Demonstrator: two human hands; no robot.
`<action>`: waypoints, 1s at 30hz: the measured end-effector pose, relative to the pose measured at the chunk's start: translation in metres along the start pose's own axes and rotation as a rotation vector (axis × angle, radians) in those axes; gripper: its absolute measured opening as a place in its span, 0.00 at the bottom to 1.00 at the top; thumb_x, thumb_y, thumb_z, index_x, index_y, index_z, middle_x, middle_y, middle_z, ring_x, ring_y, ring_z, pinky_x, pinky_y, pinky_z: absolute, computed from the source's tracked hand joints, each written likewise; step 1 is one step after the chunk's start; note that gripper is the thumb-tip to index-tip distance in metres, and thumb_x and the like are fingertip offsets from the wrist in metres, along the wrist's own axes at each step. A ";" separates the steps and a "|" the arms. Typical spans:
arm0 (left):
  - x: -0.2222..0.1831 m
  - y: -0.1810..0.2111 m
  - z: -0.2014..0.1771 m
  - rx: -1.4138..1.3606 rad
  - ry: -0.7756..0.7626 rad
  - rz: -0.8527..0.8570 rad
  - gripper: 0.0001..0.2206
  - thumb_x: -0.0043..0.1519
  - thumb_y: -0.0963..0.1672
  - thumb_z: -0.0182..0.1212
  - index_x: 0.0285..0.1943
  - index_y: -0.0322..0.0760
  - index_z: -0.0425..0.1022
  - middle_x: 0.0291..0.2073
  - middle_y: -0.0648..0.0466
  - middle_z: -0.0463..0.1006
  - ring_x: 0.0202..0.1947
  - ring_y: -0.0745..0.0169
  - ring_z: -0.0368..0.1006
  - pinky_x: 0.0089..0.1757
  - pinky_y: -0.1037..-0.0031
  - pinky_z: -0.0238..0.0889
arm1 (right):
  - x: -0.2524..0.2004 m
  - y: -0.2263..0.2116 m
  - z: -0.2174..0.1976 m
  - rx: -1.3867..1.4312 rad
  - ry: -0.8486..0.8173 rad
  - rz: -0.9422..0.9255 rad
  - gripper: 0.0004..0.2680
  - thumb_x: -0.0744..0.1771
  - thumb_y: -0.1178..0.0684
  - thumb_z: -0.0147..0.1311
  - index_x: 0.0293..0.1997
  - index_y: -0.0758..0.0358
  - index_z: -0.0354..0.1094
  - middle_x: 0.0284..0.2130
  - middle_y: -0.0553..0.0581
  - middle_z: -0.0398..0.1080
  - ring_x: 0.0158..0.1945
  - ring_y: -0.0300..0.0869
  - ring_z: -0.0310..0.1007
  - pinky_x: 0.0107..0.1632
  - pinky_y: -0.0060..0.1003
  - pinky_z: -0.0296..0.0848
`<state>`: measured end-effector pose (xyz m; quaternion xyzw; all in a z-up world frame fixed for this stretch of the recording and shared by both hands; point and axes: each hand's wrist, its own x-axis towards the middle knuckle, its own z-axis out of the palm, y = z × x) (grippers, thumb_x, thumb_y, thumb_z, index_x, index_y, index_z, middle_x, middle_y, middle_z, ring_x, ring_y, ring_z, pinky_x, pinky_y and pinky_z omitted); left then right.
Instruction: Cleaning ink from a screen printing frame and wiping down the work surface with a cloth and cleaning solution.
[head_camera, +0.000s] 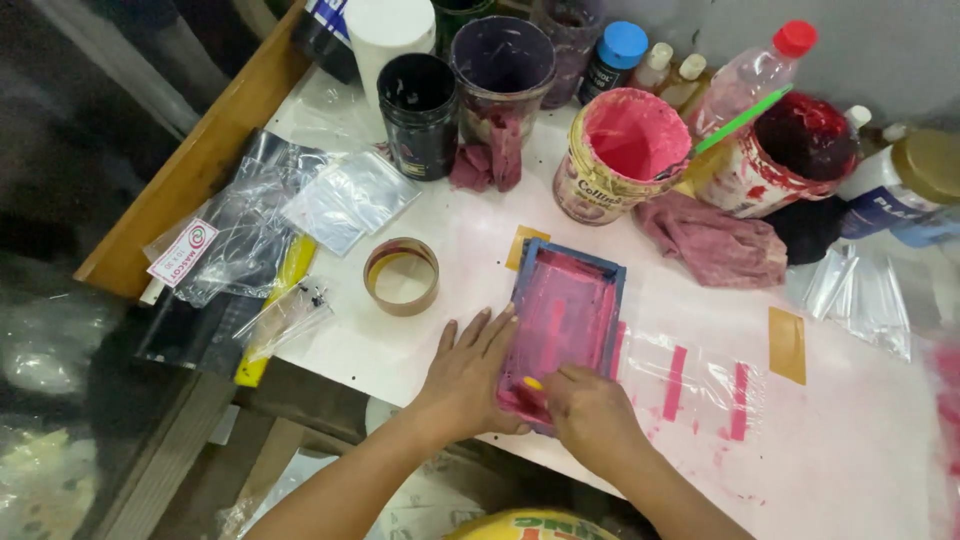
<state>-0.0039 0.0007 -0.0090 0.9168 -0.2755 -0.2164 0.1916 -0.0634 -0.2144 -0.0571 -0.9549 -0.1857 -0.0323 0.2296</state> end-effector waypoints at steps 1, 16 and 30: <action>0.002 -0.001 -0.001 0.002 0.007 -0.004 0.61 0.45 0.62 0.79 0.80 0.38 0.41 0.80 0.51 0.40 0.79 0.45 0.31 0.67 0.41 0.25 | 0.014 -0.002 -0.013 -0.001 0.003 -0.008 0.05 0.63 0.59 0.51 0.24 0.56 0.62 0.19 0.51 0.61 0.20 0.48 0.61 0.22 0.46 0.59; -0.008 0.007 -0.022 -0.036 -0.023 0.015 0.58 0.45 0.60 0.71 0.81 0.35 0.44 0.78 0.43 0.49 0.78 0.39 0.40 0.67 0.39 0.29 | 0.091 0.052 -0.061 0.334 0.060 0.788 0.09 0.61 0.47 0.59 0.40 0.46 0.82 0.26 0.53 0.78 0.37 0.47 0.79 0.45 0.41 0.73; 0.001 0.000 -0.005 -0.011 -0.029 0.009 0.62 0.45 0.62 0.78 0.81 0.38 0.37 0.81 0.50 0.38 0.79 0.45 0.28 0.68 0.43 0.21 | 0.101 0.081 -0.026 -0.348 0.360 -0.018 0.07 0.68 0.55 0.49 0.41 0.54 0.76 0.28 0.50 0.66 0.32 0.49 0.67 0.29 0.46 0.65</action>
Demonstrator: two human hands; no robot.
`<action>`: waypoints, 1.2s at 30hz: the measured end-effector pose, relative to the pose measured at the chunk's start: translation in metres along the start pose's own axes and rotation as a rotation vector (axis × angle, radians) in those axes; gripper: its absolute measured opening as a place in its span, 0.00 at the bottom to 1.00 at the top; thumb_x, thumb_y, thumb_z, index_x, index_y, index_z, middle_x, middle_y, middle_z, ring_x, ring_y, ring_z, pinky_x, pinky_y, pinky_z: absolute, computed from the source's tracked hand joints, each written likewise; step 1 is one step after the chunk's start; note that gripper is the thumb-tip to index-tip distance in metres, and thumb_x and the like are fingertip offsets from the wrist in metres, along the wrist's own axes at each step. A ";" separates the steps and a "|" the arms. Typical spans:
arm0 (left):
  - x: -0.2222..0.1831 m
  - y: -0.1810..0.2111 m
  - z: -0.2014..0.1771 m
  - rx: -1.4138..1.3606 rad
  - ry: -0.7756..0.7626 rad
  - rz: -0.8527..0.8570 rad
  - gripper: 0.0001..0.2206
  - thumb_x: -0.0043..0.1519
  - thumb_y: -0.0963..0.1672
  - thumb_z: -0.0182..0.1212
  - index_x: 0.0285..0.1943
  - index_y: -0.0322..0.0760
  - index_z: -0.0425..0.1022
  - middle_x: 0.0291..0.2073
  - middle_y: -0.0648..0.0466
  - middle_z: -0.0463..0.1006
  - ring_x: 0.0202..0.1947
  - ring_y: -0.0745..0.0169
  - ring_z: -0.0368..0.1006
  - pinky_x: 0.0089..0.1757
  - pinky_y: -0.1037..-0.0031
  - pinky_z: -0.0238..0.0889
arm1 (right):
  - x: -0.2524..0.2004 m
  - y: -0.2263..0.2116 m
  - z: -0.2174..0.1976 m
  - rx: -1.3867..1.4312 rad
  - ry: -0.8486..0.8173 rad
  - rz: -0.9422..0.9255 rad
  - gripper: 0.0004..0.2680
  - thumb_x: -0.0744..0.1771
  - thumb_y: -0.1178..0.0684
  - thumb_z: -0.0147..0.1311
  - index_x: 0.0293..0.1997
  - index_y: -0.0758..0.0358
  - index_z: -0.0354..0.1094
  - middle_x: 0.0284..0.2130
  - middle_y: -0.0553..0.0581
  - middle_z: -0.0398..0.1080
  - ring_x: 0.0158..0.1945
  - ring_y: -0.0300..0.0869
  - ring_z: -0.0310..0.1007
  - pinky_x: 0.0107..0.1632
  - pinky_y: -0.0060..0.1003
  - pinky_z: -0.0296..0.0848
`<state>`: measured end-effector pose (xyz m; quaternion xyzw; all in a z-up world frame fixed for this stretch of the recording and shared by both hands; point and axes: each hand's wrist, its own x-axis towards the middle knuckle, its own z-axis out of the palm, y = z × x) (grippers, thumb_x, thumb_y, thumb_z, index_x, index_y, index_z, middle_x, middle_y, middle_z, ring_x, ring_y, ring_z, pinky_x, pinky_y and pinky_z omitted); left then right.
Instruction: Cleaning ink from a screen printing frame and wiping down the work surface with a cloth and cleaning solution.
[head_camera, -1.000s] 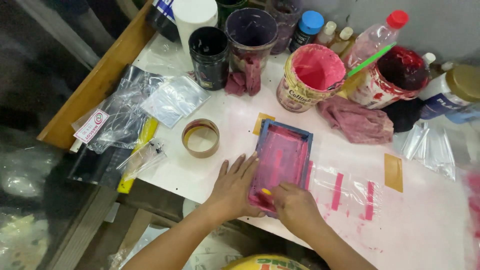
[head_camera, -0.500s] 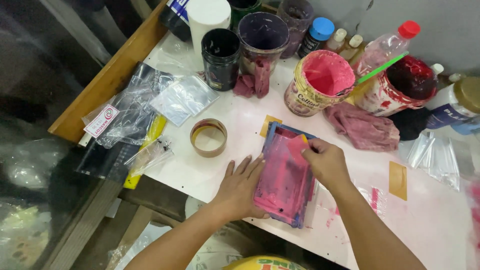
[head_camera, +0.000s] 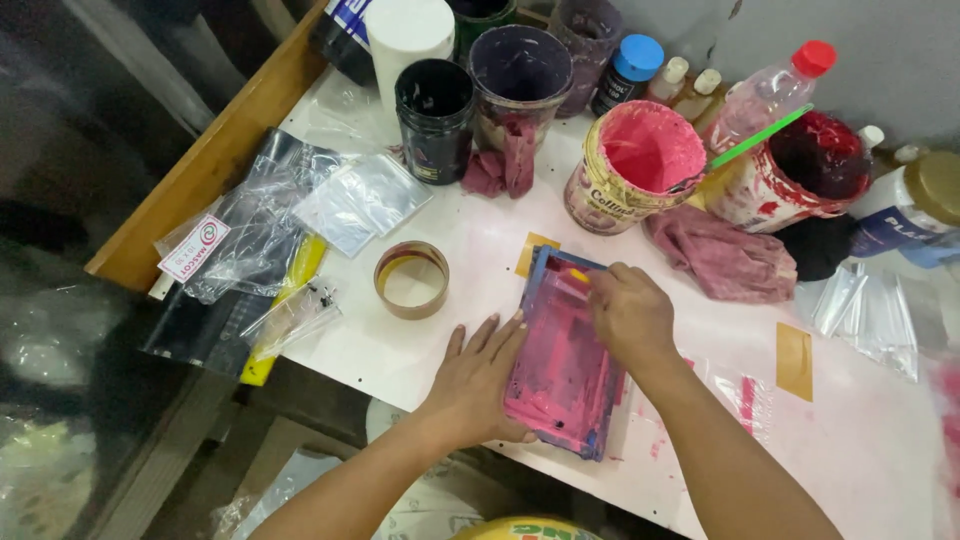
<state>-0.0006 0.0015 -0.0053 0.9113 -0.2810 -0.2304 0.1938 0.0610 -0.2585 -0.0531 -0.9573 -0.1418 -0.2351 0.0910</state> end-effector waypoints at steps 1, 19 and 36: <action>-0.001 0.002 0.001 -0.002 -0.002 0.000 0.62 0.45 0.62 0.78 0.81 0.38 0.37 0.81 0.50 0.38 0.79 0.45 0.28 0.68 0.43 0.21 | -0.001 0.002 0.002 0.000 -0.002 0.000 0.07 0.68 0.55 0.49 0.41 0.54 0.76 0.28 0.50 0.66 0.32 0.49 0.67 0.29 0.46 0.65; 0.000 -0.002 0.005 -0.042 0.010 -0.002 0.61 0.46 0.60 0.80 0.81 0.38 0.38 0.81 0.51 0.38 0.79 0.46 0.29 0.67 0.42 0.22 | -0.069 -0.075 -0.061 0.329 -0.102 -0.052 0.07 0.66 0.61 0.50 0.45 0.59 0.73 0.32 0.51 0.69 0.33 0.47 0.70 0.32 0.39 0.71; 0.003 -0.005 0.011 0.009 0.030 0.007 0.64 0.44 0.61 0.81 0.81 0.38 0.37 0.81 0.52 0.37 0.79 0.45 0.30 0.67 0.42 0.24 | -0.073 -0.071 -0.043 0.272 -0.161 -0.133 0.05 0.65 0.61 0.52 0.41 0.59 0.71 0.29 0.52 0.67 0.32 0.48 0.63 0.27 0.43 0.65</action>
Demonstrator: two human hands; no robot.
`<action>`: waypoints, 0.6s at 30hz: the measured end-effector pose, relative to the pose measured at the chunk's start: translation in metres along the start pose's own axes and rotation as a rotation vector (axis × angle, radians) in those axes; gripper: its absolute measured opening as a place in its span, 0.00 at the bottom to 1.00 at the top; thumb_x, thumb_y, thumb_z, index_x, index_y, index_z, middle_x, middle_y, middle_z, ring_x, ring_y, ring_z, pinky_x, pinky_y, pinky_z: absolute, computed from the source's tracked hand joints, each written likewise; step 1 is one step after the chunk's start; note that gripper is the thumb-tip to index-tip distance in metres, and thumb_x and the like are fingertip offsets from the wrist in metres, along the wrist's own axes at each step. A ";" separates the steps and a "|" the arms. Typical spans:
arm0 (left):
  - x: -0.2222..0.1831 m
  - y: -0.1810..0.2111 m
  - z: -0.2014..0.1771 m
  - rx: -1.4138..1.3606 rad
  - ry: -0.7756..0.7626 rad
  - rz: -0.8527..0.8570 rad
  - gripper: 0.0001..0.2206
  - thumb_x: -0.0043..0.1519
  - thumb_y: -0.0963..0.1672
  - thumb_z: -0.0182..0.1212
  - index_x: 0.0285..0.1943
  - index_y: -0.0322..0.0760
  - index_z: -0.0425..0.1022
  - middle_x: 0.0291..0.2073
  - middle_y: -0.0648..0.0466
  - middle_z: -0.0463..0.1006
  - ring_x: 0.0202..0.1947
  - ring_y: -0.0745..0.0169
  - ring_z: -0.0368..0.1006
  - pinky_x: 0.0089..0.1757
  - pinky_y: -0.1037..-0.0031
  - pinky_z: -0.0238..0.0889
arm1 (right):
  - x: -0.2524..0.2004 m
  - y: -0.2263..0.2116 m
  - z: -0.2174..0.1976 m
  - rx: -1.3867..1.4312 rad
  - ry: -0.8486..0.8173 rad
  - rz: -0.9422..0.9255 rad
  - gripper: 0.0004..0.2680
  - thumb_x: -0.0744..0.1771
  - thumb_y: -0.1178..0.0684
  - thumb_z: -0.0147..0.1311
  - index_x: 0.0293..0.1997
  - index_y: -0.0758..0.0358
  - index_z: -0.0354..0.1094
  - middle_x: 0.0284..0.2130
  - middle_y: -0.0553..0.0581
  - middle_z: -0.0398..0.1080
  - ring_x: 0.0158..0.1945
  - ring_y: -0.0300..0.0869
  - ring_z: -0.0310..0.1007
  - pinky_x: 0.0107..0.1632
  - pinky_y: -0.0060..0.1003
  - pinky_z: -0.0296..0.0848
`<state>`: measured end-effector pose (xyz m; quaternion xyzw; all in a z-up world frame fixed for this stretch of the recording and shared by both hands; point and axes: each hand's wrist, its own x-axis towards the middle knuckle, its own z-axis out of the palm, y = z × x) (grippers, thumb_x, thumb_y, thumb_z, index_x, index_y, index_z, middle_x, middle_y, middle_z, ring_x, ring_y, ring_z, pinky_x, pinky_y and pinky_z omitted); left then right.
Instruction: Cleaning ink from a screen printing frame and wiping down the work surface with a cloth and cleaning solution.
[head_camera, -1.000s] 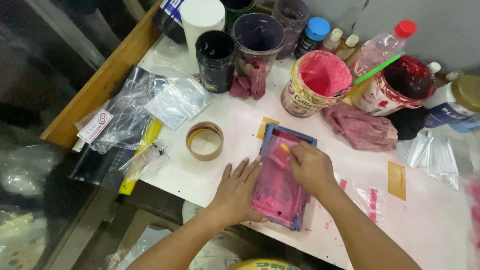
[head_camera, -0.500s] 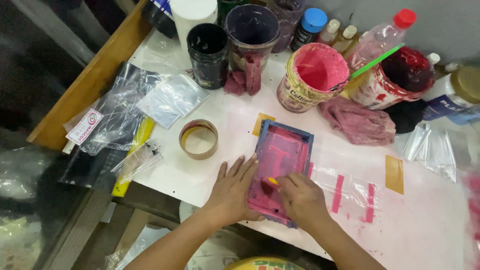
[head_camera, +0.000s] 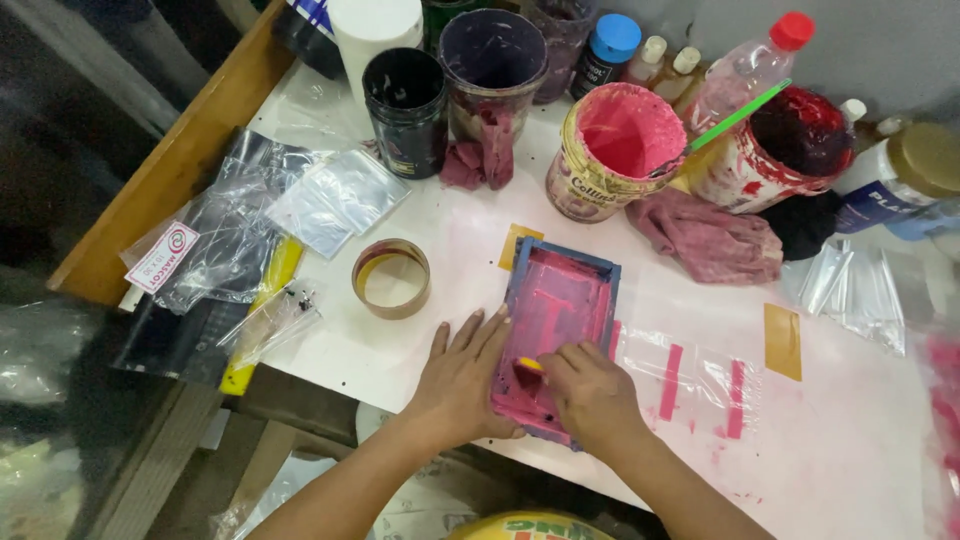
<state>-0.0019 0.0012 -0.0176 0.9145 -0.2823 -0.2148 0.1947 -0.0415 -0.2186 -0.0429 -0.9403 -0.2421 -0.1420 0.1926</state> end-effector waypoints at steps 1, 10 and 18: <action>0.000 0.001 0.000 -0.001 0.000 -0.003 0.64 0.44 0.61 0.81 0.81 0.38 0.37 0.81 0.52 0.37 0.79 0.45 0.30 0.67 0.42 0.24 | -0.002 -0.001 0.001 0.003 -0.002 -0.002 0.05 0.65 0.61 0.52 0.41 0.59 0.71 0.29 0.52 0.67 0.32 0.48 0.63 0.27 0.43 0.65; -0.001 0.002 -0.003 -0.035 0.030 0.003 0.63 0.43 0.60 0.83 0.80 0.38 0.39 0.80 0.50 0.41 0.78 0.43 0.32 0.67 0.42 0.24 | -0.009 -0.009 -0.008 0.028 -0.189 -0.130 0.03 0.64 0.63 0.49 0.36 0.62 0.66 0.29 0.56 0.63 0.33 0.51 0.62 0.27 0.46 0.65; -0.002 0.003 -0.002 -0.024 0.016 -0.002 0.63 0.43 0.59 0.83 0.80 0.37 0.40 0.80 0.49 0.41 0.78 0.43 0.33 0.67 0.42 0.26 | -0.017 0.013 0.009 0.071 -0.288 -0.090 0.04 0.64 0.62 0.56 0.35 0.57 0.71 0.26 0.51 0.66 0.28 0.48 0.64 0.22 0.45 0.64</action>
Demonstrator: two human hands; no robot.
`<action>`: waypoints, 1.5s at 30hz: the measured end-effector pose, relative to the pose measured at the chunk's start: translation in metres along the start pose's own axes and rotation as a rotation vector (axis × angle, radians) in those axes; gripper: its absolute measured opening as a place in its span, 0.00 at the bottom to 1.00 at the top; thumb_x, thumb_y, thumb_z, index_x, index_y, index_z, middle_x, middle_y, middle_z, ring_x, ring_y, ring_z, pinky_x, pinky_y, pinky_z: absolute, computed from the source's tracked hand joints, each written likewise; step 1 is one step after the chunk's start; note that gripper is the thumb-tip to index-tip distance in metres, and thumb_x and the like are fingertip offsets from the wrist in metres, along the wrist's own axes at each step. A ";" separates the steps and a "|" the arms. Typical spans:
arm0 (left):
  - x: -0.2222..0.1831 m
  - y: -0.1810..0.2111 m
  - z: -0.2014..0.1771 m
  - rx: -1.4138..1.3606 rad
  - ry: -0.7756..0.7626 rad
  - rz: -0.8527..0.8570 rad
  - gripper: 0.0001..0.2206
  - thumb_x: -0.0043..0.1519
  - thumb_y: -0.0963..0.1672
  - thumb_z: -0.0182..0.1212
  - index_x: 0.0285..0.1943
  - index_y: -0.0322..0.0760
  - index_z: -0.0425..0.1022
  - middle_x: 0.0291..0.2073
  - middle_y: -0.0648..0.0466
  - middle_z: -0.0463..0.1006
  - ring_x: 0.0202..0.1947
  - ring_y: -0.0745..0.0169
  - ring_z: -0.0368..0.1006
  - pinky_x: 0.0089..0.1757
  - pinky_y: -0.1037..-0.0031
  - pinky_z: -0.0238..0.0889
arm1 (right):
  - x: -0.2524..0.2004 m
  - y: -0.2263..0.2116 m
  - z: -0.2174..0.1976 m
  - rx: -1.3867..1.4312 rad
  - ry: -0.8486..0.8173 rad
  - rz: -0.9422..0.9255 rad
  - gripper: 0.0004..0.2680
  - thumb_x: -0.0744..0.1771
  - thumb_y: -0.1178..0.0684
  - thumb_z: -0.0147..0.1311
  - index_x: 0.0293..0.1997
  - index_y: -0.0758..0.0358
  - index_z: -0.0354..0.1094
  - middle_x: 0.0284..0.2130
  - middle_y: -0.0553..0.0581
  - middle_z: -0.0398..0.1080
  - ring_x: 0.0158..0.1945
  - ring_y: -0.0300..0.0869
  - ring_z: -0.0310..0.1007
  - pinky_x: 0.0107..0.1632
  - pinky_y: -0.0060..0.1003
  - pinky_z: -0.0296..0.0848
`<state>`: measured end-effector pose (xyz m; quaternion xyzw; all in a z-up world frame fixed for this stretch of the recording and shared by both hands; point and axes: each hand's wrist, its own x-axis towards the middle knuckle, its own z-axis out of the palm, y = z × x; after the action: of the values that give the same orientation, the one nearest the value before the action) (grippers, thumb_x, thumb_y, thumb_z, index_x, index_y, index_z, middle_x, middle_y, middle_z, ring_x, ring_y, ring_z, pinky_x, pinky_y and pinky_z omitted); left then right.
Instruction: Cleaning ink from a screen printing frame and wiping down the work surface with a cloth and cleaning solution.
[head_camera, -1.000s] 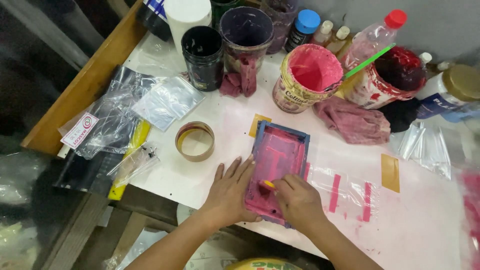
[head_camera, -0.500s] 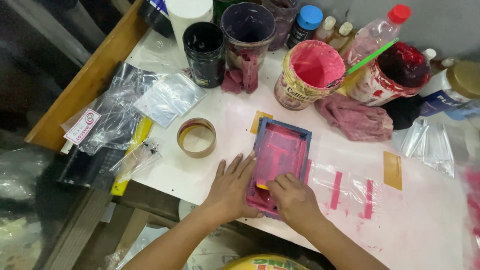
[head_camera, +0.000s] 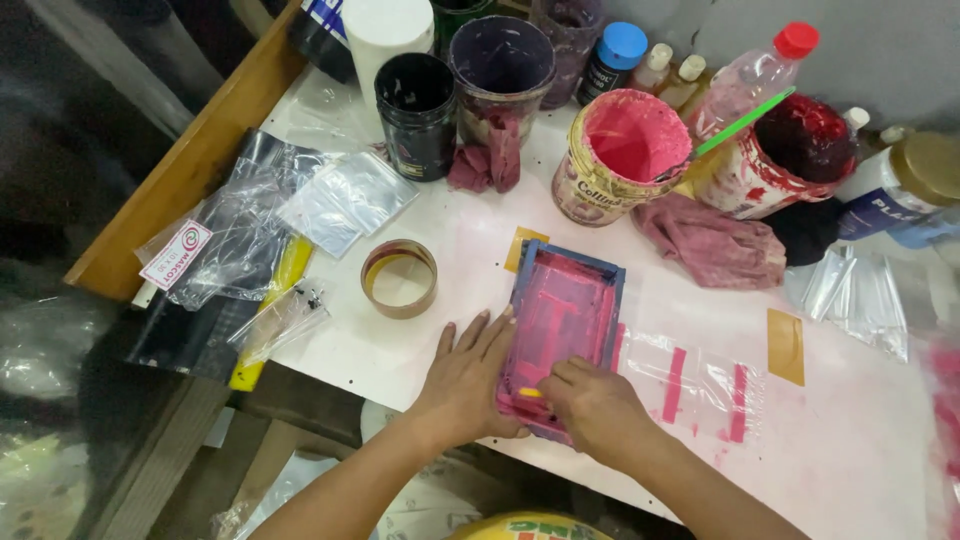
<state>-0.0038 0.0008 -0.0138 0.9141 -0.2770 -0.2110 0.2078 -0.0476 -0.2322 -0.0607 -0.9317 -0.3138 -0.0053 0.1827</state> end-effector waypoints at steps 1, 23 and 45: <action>-0.001 0.001 -0.001 0.001 0.003 0.000 0.63 0.43 0.59 0.83 0.80 0.37 0.40 0.80 0.49 0.41 0.78 0.43 0.33 0.67 0.42 0.26 | 0.006 -0.001 -0.010 -0.002 0.001 -0.002 0.04 0.64 0.62 0.56 0.35 0.57 0.71 0.26 0.51 0.66 0.28 0.48 0.64 0.22 0.45 0.64; 0.001 0.002 -0.005 -0.009 -0.064 -0.031 0.63 0.46 0.61 0.79 0.81 0.40 0.35 0.81 0.51 0.38 0.79 0.46 0.28 0.68 0.44 0.19 | 0.052 0.099 -0.010 -0.276 0.334 0.312 0.05 0.65 0.54 0.53 0.41 0.52 0.74 0.31 0.49 0.69 0.39 0.48 0.71 0.37 0.44 0.72; 0.003 0.002 -0.006 0.028 -0.073 -0.033 0.63 0.45 0.62 0.79 0.81 0.39 0.36 0.81 0.51 0.38 0.79 0.46 0.28 0.68 0.43 0.21 | 0.057 0.071 -0.011 -0.320 0.387 0.085 0.02 0.67 0.58 0.54 0.40 0.60 0.71 0.31 0.54 0.69 0.34 0.49 0.65 0.36 0.44 0.69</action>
<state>0.0005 -0.0009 -0.0092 0.9131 -0.2724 -0.2435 0.1811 0.0412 -0.2553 -0.0675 -0.9427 -0.2287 -0.2256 0.0897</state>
